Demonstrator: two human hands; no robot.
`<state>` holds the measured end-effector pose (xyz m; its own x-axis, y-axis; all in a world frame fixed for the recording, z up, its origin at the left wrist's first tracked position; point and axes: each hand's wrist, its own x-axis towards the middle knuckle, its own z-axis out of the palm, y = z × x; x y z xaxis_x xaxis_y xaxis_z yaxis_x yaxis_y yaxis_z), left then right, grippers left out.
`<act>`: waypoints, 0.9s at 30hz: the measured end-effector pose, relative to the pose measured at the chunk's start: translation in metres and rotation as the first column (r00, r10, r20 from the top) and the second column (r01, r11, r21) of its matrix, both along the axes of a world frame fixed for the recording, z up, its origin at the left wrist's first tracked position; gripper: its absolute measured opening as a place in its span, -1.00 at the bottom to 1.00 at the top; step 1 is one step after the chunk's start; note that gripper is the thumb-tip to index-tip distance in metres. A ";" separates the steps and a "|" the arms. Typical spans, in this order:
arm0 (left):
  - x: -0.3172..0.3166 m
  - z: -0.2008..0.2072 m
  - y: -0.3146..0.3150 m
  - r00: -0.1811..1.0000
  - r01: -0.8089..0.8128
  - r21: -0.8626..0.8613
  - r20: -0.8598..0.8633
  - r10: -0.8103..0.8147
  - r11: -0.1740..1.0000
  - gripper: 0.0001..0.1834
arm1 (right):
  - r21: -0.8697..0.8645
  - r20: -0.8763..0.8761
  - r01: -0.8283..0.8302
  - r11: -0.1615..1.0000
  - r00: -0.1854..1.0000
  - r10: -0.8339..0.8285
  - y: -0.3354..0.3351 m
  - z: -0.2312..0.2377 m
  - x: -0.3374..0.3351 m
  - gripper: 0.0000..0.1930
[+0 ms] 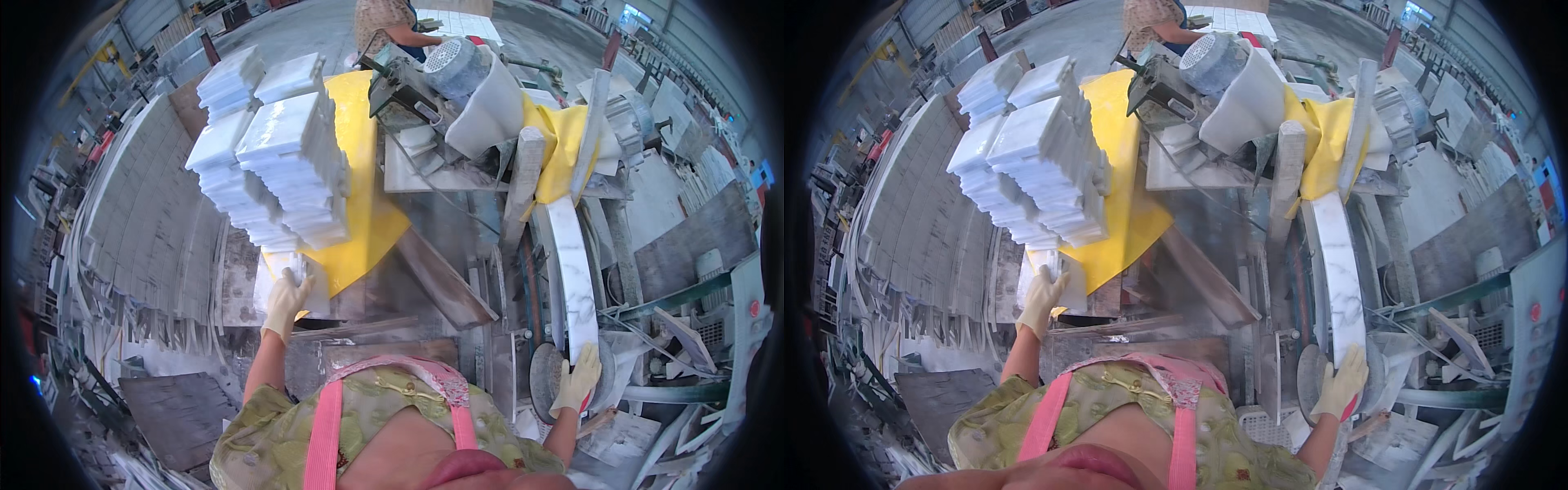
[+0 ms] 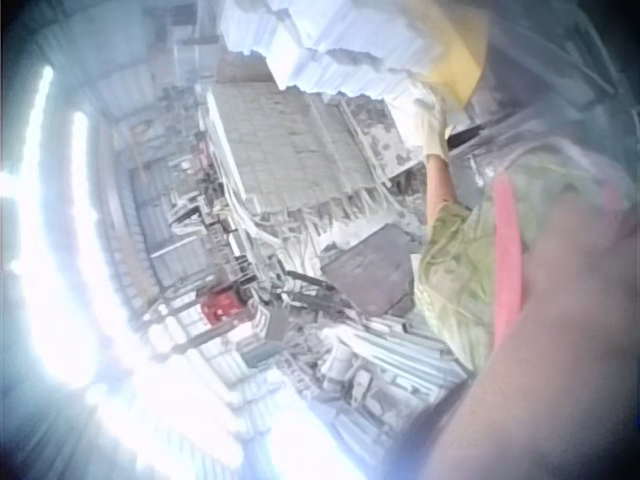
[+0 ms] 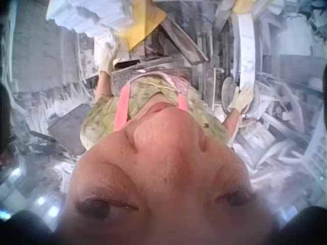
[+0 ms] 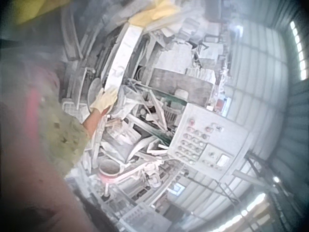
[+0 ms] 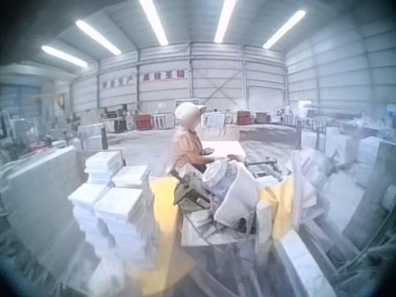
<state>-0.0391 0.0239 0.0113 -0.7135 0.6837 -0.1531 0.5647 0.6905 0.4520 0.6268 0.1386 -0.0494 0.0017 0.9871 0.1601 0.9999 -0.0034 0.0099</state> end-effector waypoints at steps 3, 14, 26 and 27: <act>-0.002 -0.009 0.004 0.998 0.005 0.055 0.067 -0.009 0.998 -0.19 | 0.009 0.017 0.007 1.000 1.000 -0.007 0.003 0.005 0.005 -0.18; -0.004 -0.022 -0.001 0.991 0.134 0.141 -0.008 -0.135 0.981 -0.22 | -0.138 0.037 -0.069 0.988 0.997 0.075 0.009 -0.003 0.023 0.08; -0.004 -0.026 -0.012 0.996 0.023 -0.006 -0.086 -0.024 1.000 -0.18 | -0.041 0.137 -0.167 0.985 0.976 0.171 0.014 0.020 0.009 -0.36; -0.005 -0.025 -0.007 0.995 -0.011 0.047 -0.102 0.015 0.999 -0.20 | 0.014 0.124 -0.229 0.973 0.966 0.225 0.016 0.024 0.011 -0.39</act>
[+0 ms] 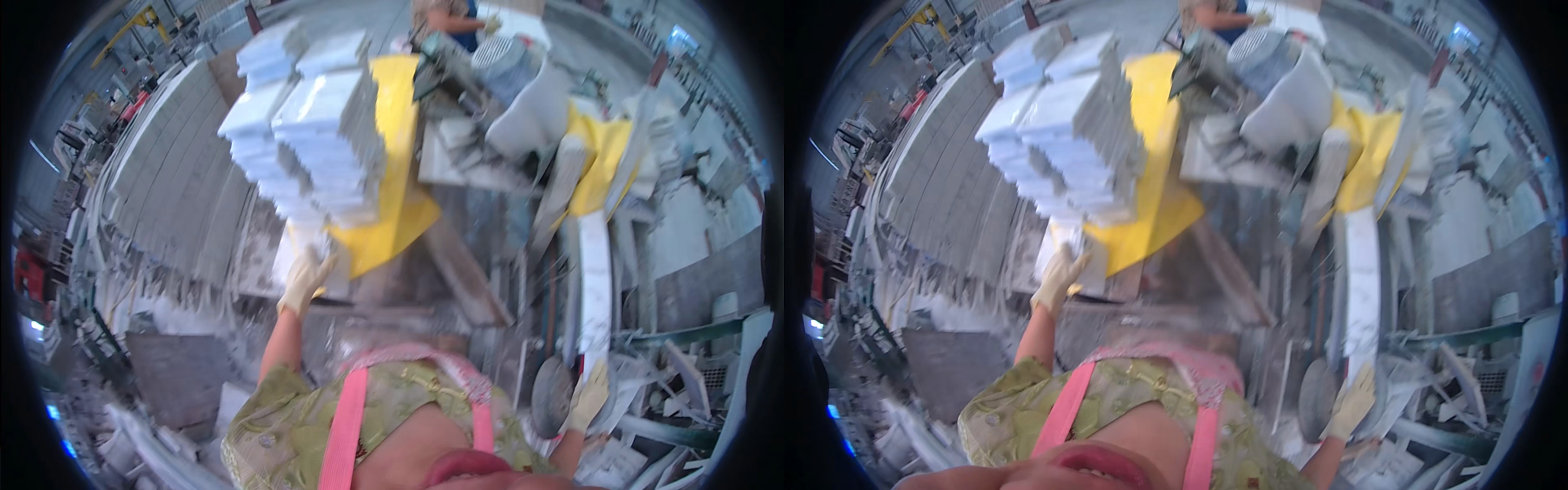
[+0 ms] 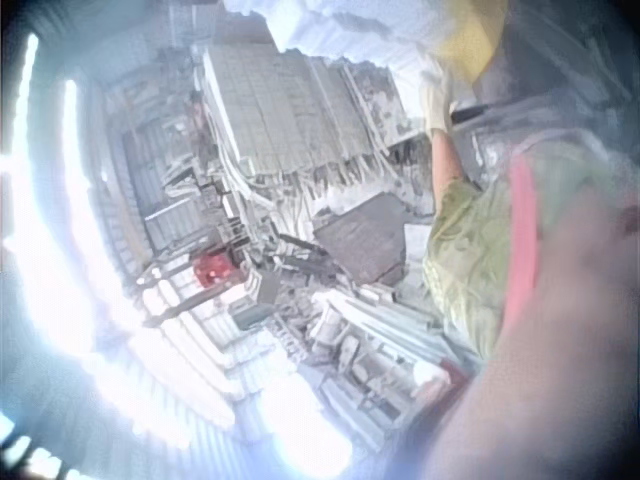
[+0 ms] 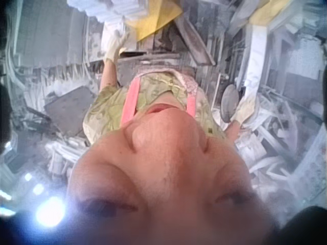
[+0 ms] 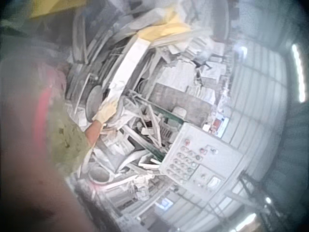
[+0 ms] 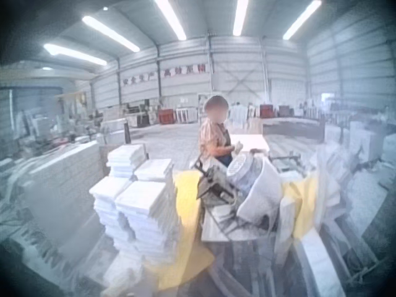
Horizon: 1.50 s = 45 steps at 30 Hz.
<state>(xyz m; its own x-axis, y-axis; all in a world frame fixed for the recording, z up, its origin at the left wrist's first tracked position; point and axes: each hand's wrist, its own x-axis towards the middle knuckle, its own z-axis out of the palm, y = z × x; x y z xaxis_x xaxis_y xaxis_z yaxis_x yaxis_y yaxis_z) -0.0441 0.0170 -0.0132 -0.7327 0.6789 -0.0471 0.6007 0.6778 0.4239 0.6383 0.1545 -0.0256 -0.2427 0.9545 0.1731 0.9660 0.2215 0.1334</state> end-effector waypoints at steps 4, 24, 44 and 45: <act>0.005 0.012 0.010 0.997 -0.029 -0.019 0.075 0.030 0.999 -0.30 | 0.018 -0.247 0.135 0.991 0.961 -0.126 0.018 0.004 0.007 -0.50; 0.009 0.021 0.006 0.997 -0.026 -0.050 0.070 0.029 0.998 -0.31 | 0.065 0.070 -0.190 0.980 0.980 0.185 0.079 -0.044 -0.025 -0.39; -0.004 -0.019 0.002 0.976 0.173 0.152 -0.159 -0.148 0.973 -0.31 | -0.165 -0.922 -0.713 0.681 -0.134 -0.364 -0.013 0.035 -0.429 -0.71; -0.006 -0.018 0.004 0.987 0.150 0.126 -0.082 -0.140 0.981 -0.29 | -0.212 -0.864 -0.706 0.676 -0.187 -0.467 -0.025 0.035 -0.463 -0.70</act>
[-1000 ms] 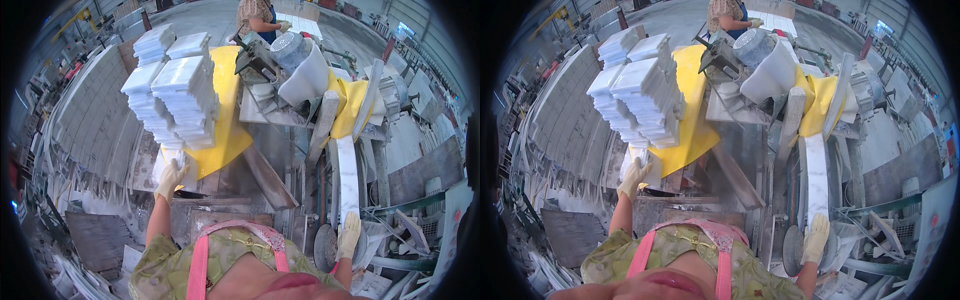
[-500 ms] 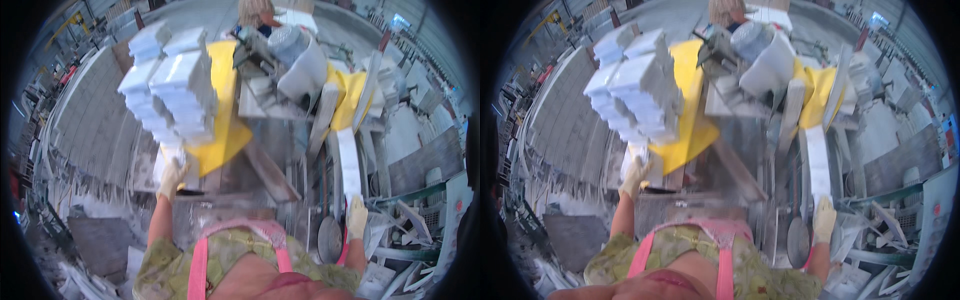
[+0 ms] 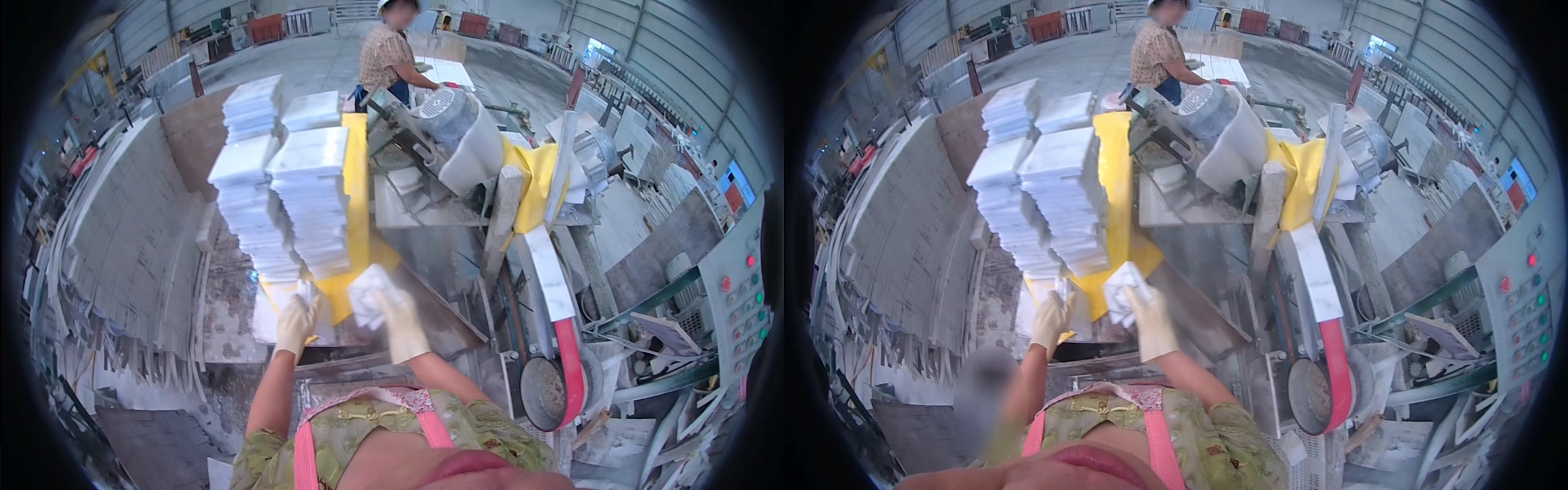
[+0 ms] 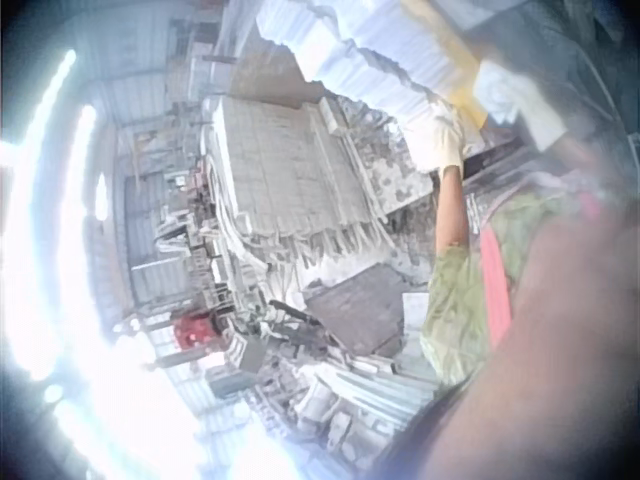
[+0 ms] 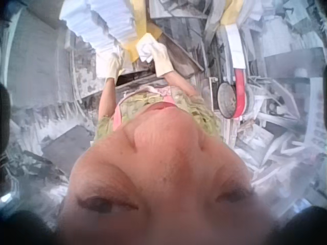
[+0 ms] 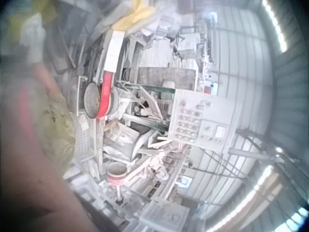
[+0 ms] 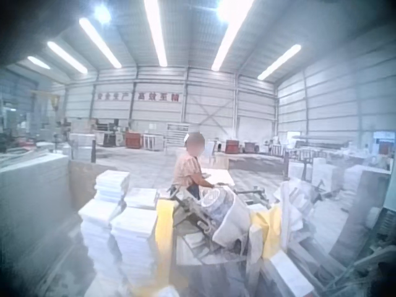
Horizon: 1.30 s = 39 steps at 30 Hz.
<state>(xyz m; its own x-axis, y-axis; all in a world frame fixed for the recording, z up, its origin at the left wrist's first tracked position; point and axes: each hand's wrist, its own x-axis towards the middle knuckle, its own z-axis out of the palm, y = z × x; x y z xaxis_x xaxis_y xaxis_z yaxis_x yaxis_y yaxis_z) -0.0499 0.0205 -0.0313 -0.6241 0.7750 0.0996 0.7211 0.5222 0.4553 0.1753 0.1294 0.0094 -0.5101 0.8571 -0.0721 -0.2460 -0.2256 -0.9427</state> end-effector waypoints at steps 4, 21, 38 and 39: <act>0.002 0.012 0.002 0.996 0.011 -0.040 0.085 -0.007 0.999 -0.29 | 0.232 0.322 0.100 0.967 0.931 -0.173 -0.033 -0.010 -0.074 -0.71; 0.009 0.055 0.003 0.949 0.061 -0.158 0.316 -0.008 0.986 -0.07 | 0.657 0.526 -0.402 0.637 0.850 -0.006 -0.037 -0.033 -0.066 -0.01; 0.029 0.052 0.011 0.979 -0.063 -0.179 0.178 0.096 0.982 0.08 | 0.299 0.375 -0.528 0.795 0.831 0.411 0.044 -0.072 -0.110 -0.37; 0.029 0.053 0.013 0.972 -0.063 -0.192 0.209 0.104 0.979 0.06 | 0.306 0.468 -0.455 0.836 0.837 0.284 0.043 -0.068 -0.112 -0.32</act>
